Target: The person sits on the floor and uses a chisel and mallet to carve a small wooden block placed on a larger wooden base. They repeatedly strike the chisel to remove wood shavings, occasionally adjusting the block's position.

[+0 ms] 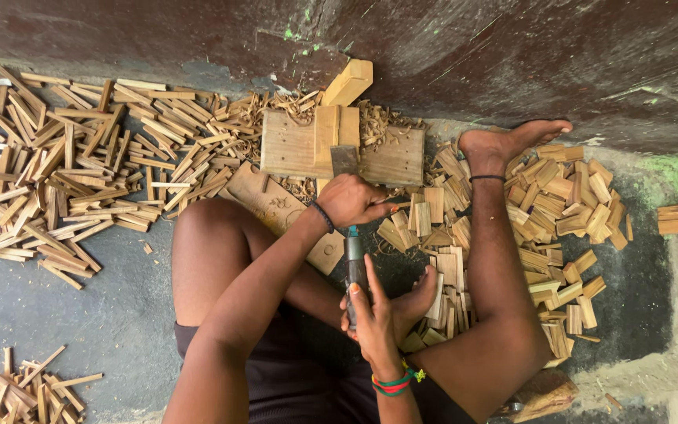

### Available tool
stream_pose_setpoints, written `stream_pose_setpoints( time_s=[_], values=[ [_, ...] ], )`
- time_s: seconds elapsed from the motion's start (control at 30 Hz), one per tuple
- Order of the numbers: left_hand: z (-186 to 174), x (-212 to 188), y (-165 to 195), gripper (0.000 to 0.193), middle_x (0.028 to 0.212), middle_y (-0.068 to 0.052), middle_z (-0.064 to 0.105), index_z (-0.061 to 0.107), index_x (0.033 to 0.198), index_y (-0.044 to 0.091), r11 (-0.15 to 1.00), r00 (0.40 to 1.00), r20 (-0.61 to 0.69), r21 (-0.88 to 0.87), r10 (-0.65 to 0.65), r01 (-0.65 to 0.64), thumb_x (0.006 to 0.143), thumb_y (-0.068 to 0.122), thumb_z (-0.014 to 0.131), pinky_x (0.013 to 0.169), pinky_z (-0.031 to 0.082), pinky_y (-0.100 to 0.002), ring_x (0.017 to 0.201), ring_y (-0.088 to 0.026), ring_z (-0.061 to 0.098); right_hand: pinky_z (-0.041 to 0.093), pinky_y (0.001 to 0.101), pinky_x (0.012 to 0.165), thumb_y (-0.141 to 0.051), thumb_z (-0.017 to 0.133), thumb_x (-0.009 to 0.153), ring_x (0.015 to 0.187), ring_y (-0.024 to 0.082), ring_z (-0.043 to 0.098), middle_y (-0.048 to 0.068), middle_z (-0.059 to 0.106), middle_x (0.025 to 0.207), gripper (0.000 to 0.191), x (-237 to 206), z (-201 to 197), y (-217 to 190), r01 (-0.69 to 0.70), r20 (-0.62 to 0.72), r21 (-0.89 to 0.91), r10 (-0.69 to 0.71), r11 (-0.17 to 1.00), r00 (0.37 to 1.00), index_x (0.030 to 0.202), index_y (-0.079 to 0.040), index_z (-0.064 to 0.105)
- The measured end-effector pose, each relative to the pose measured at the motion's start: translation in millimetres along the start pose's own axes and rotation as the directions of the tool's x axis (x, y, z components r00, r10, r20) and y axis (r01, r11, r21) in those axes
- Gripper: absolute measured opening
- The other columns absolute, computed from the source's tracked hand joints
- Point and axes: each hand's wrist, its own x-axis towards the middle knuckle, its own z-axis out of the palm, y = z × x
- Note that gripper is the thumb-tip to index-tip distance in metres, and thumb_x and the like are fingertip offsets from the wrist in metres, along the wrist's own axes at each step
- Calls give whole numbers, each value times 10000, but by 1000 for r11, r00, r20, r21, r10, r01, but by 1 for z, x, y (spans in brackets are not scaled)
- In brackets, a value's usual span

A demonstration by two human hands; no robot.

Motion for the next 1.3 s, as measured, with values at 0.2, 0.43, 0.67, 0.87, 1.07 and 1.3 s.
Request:
stream_pose_setpoints(
  time_s=[0.2,0.43,0.67,0.87,1.07,1.3],
  values=[
    [-3,3,-7,374,690,-133,705,764,785,108,1000,1000,11,-27,-9,10,946,432,667,582,525,-467,631,-347,682,360,206,327,-169,563,994,427,84,501,42,573,731,701,2,8,-9,-6,0,-43,6,999,1000,1624,-264,273],
    [-6,7,-17,414,658,-146,686,756,739,108,998,998,36,25,-52,51,938,463,680,596,526,-470,625,-355,676,361,203,332,-162,555,986,432,83,502,41,563,720,727,6,20,-18,-49,15,0,49,999,999,1634,-288,251],
    [-5,16,-25,426,615,-116,665,702,686,102,998,995,84,27,-52,49,931,450,705,551,506,-462,552,-323,653,366,212,334,-168,546,985,430,86,502,42,561,709,739,13,27,-24,-79,11,24,79,997,997,1636,-300,221],
    [-9,29,-33,439,559,-104,630,632,603,108,998,997,52,28,-57,56,911,409,721,508,487,-458,508,-317,632,372,221,342,-168,541,986,417,96,485,53,559,696,730,28,23,-34,-102,-4,-29,102,994,995,1639,-282,236],
    [-8,28,-35,305,615,-107,650,685,699,144,999,1000,-12,-39,-11,10,904,370,701,512,492,-450,539,-314,642,418,229,374,-174,523,984,452,99,519,44,569,719,742,29,13,-48,-164,39,-60,167,985,985,1639,-307,199],
    [-19,59,-78,287,649,-119,689,786,739,189,988,996,93,156,3,-17,907,401,689,551,530,-468,566,-338,654,397,263,350,-229,561,958,422,127,537,39,579,685,838,81,31,-56,-161,25,-209,170,965,985,1662,-386,134]
  ],
)
